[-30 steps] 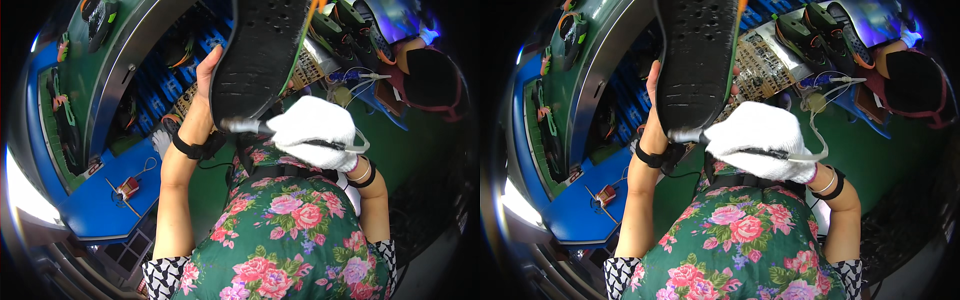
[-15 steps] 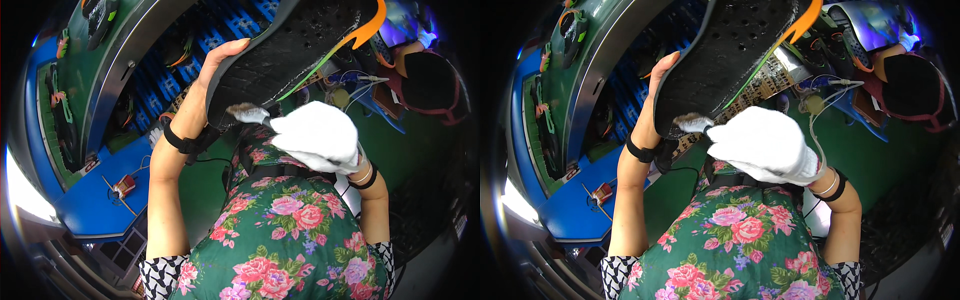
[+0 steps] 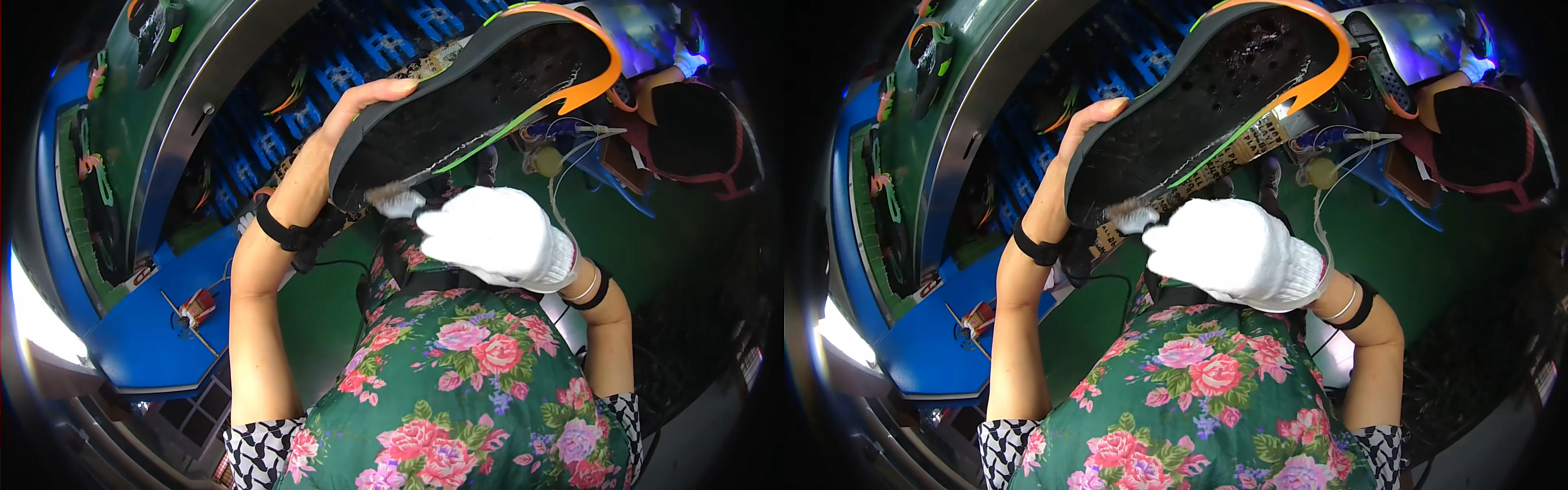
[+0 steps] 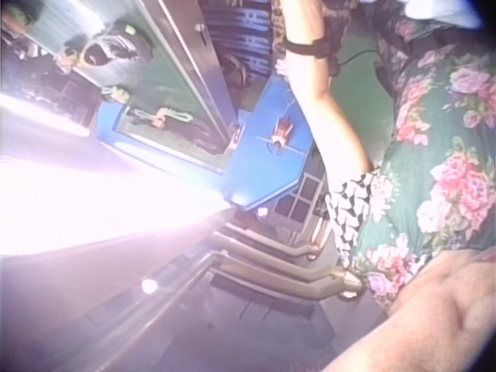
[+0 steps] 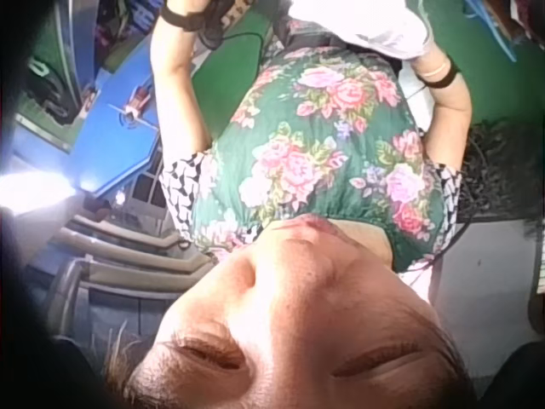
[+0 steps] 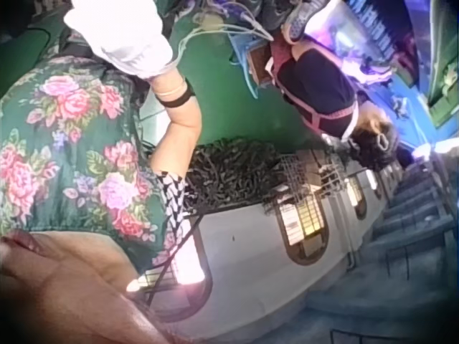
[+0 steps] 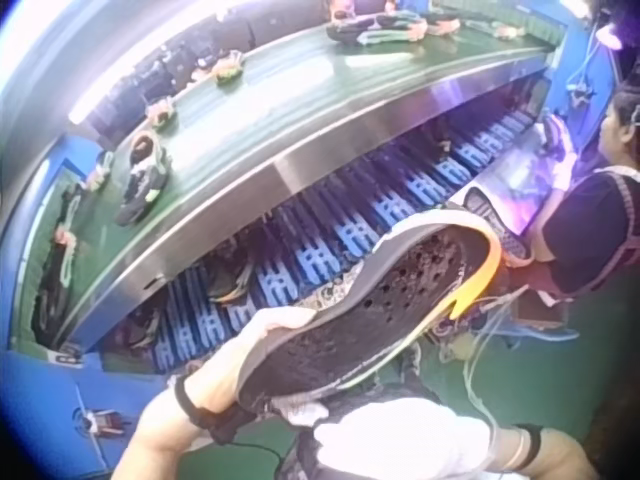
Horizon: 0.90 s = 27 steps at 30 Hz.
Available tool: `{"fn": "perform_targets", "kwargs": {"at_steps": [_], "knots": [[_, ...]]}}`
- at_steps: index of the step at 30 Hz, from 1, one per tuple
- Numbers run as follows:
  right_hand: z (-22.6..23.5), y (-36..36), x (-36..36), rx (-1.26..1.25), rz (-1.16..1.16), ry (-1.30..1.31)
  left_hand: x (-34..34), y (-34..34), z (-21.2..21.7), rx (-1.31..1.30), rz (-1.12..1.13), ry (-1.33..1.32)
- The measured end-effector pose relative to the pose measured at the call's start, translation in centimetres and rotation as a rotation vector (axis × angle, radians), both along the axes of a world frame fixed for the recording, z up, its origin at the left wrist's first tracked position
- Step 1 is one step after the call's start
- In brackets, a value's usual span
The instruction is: Apply adhesive to the outsole of a shoe using a brush tool.
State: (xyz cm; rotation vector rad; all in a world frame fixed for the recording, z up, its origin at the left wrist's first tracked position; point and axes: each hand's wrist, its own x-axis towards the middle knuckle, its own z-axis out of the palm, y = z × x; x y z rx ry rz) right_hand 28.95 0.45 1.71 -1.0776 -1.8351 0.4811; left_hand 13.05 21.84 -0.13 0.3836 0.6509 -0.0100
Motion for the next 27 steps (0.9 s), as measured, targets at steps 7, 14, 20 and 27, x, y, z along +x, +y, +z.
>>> {"fn": "perform_targets", "kwargs": {"at_steps": [7,14,20,27], "knots": [[1.1,1.0,1.0,-0.021,-0.022,0.005,-0.5,0.1,0.5,-0.070,0.004,-0.030],[-0.5,0.9,-0.6,-0.046,-0.144,0.455,-2.0,-0.7,-5.2,-0.102,0.169,-0.095],[0.1,0.3,-1.0,-0.197,-0.316,0.705,0.4,-2.6,-1.9,-0.153,0.281,-0.130],[0.7,0.3,0.5,-0.375,-0.236,0.750,-0.7,-3.1,-1.9,-0.105,0.176,-0.289]]}}
